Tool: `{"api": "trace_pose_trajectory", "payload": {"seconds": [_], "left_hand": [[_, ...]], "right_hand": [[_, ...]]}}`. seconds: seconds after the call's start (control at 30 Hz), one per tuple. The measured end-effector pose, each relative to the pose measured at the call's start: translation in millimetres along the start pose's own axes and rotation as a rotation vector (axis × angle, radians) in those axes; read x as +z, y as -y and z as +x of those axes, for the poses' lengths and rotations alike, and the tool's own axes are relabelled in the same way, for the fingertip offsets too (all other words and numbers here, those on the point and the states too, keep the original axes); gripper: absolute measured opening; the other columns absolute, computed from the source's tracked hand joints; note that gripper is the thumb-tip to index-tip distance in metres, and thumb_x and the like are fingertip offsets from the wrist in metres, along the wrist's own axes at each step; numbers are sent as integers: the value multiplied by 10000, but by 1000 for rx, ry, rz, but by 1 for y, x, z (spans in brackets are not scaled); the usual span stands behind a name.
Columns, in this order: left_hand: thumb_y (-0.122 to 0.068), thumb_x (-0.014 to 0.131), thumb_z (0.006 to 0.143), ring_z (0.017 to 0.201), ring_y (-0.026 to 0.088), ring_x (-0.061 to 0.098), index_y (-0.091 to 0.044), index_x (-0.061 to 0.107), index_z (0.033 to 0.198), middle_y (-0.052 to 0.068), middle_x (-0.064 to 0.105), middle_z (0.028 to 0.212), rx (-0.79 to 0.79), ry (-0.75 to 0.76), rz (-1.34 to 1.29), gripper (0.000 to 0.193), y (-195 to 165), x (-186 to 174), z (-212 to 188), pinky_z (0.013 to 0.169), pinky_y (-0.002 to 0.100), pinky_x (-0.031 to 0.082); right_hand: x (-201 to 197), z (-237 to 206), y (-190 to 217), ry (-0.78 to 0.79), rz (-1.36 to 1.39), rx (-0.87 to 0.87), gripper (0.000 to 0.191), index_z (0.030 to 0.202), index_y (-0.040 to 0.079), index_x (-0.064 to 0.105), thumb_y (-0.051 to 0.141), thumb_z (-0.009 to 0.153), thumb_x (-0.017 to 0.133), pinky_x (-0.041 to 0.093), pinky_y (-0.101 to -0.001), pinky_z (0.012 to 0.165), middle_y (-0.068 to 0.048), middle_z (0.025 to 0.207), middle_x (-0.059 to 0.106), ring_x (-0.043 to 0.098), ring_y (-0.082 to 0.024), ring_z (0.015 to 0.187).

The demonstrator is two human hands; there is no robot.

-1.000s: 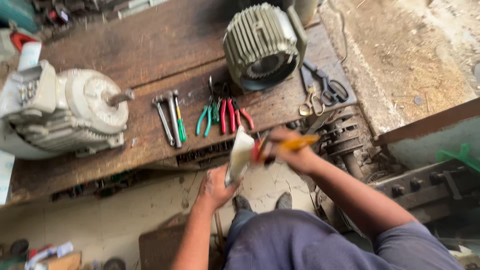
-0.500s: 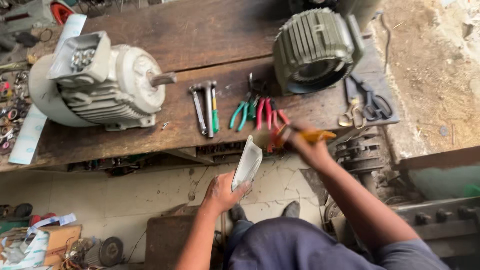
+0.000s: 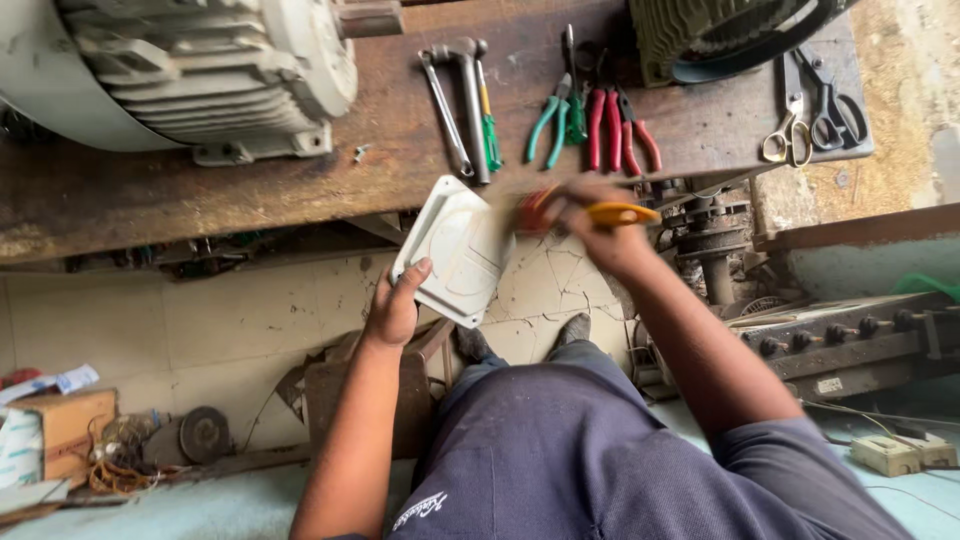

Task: The person brushes dust off a white electric motor terminal box cover with a paintbrush, then places the cover onto the motor housing and tightens its screws using a green-handled screwdriver, repositioning the motor on the workbench as they work.

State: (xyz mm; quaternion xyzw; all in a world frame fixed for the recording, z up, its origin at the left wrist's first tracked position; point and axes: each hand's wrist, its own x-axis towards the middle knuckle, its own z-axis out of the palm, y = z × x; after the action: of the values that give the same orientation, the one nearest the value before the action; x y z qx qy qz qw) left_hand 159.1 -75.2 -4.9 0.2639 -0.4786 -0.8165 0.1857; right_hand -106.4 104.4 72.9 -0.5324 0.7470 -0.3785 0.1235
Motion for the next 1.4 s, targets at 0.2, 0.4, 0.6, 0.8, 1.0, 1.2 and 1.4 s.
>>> {"api": "trace_pose_trajectory", "payload": {"seconds": [0.2,0.4,0.6,0.8,1.0,1.2,1.4], "left_hand": [[-281,602,994,1151,181,635,56,638,1313,96,700,1238,-8,-45,-111,465,-20,-11,17,1034,330,469],[-295,607,1012,1123,172,633,58,650,1315,94,700,1211,63,21,-120,467,-28,-18,29,1018,324,467],[-285,612,1003,1109,181,642,51,649,1308,91,701,1209,68,-10,-184,455,-34,-28,29,989,332,486],[-249,608,969,1143,229,662,41,613,1338,121,701,1246,31,-82,-361,470,-40,-33,26,998,371,496],[-300,594,964,1233,246,622,30,573,1397,129,665,1342,7,-140,-368,545,-47,-47,18,1059,383,460],[-354,574,935,1301,256,598,10,536,1433,117,644,1411,8,-322,-404,618,-52,-81,-1,1082,393,439],[-405,581,947,1178,355,576,15,516,1487,188,604,1388,-7,-434,-451,688,-54,-107,-6,914,505,403]], "right_hand": [[-2,-1,31,-83,690,174,212,1049,67,696,225,944,601,570,-276,677,-48,950,743,698,-145,768],[39,7,37,-240,158,149,218,1137,4,707,139,978,645,583,-315,779,-110,1024,733,714,-196,891],[53,18,49,528,399,249,188,1050,31,705,158,934,629,612,-315,767,-65,1003,755,773,-149,871],[51,27,43,-188,785,201,238,1185,-6,721,79,993,607,552,-317,851,-121,1053,714,677,-183,986],[45,45,19,-148,-133,223,235,1141,121,750,39,957,628,564,-327,701,-83,1018,705,696,-178,857],[11,88,-20,-177,-84,187,241,1127,73,662,176,929,752,549,-402,743,-129,983,719,694,-307,873],[-10,174,-61,77,-610,-79,559,1363,169,540,149,828,703,560,-466,791,-138,1091,715,691,-362,982]]}}
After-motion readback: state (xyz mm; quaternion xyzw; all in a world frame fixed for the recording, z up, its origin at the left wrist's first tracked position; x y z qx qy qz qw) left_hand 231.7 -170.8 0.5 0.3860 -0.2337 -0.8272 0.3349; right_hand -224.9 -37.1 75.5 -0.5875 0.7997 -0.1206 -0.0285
